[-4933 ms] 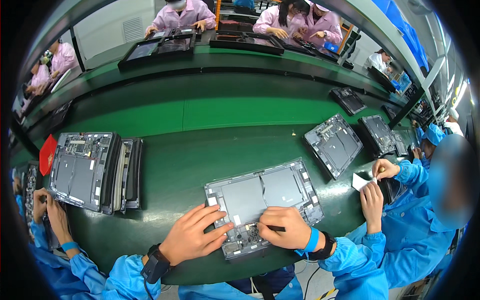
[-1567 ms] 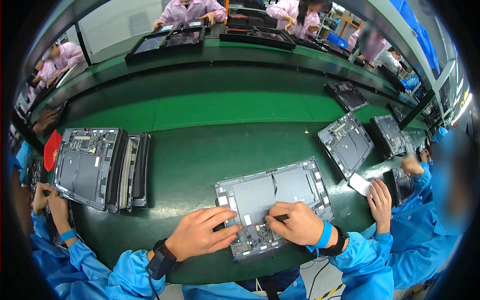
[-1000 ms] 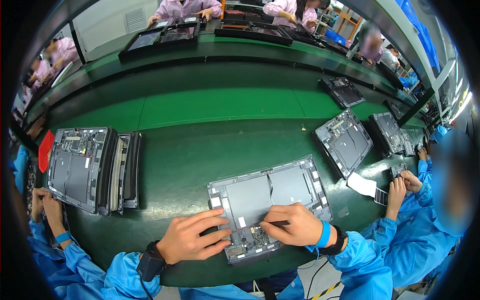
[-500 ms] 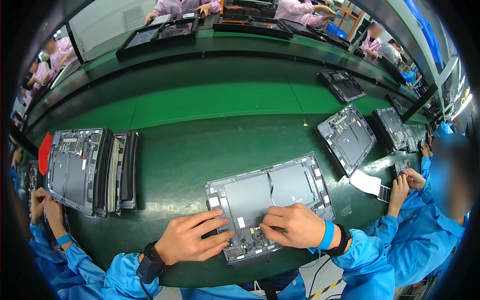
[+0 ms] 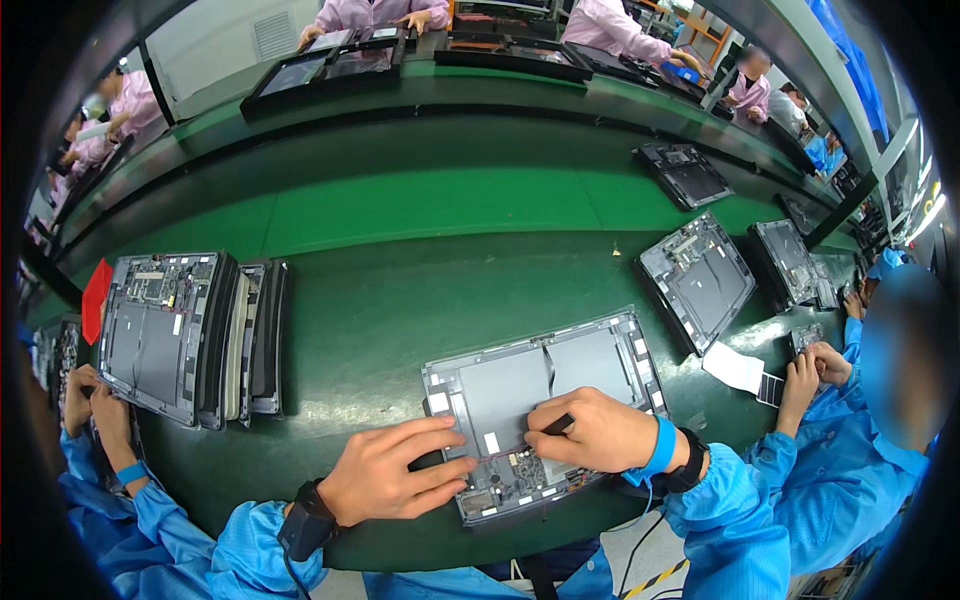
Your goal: Assembling internal components of a tablet device on a factory line.
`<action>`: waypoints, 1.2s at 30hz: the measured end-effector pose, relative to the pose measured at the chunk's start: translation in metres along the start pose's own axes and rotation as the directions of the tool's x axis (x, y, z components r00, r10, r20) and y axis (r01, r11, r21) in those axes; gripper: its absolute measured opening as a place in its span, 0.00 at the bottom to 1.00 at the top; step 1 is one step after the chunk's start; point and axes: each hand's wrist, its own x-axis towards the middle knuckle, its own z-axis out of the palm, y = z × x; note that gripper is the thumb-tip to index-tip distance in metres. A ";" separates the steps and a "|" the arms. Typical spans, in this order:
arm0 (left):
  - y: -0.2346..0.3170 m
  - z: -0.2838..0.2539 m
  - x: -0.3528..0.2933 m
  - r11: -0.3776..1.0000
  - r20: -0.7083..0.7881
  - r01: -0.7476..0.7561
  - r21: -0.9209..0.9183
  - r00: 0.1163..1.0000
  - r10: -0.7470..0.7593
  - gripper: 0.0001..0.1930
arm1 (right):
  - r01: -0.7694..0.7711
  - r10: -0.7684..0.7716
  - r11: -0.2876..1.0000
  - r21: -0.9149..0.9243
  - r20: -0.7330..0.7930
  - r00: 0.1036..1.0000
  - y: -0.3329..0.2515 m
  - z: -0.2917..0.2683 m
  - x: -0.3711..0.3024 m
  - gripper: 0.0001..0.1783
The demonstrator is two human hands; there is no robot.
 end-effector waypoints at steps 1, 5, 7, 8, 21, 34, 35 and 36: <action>0.000 0.000 0.000 1.000 -0.005 0.025 -0.017 1.000 -0.025 0.13 | 0.003 -0.003 1.000 -0.002 0.000 1.000 0.000 -0.001 0.000 0.07; 0.001 0.001 0.001 0.998 -0.030 0.048 -0.033 0.998 -0.049 0.15 | -0.002 0.010 0.990 0.142 -0.059 0.998 -0.005 -0.005 -0.006 0.07; 0.002 0.001 0.003 0.995 -0.014 0.077 -0.055 0.997 -0.078 0.18 | -0.028 0.053 0.971 0.236 -0.100 0.994 -0.006 -0.004 -0.009 0.08; 0.003 0.001 0.003 0.996 -0.014 0.076 -0.053 0.997 -0.077 0.18 | -0.028 0.055 0.976 0.214 -0.120 0.991 -0.005 -0.003 -0.010 0.08; 0.031 -0.004 -0.003 0.854 -0.045 0.519 0.040 0.855 -0.517 0.34 | -0.282 0.028 0.942 -0.181 -0.796 0.605 0.023 0.001 -0.050 0.21; 0.084 0.037 0.016 0.205 -0.065 0.288 -0.935 0.430 -0.900 0.37 | 0.139 0.475 0.639 0.757 -0.530 0.702 0.034 0.019 -0.082 0.36; 0.085 0.028 0.019 -0.021 0.060 0.134 -0.991 0.294 -0.954 0.36 | 0.173 0.427 0.643 0.746 -0.538 0.727 0.036 0.020 -0.081 0.35; 0.079 0.020 0.009 -0.178 0.198 0.093 -0.980 0.295 -0.935 0.32 | 0.183 0.415 0.642 0.744 -0.538 0.734 0.034 0.019 -0.078 0.35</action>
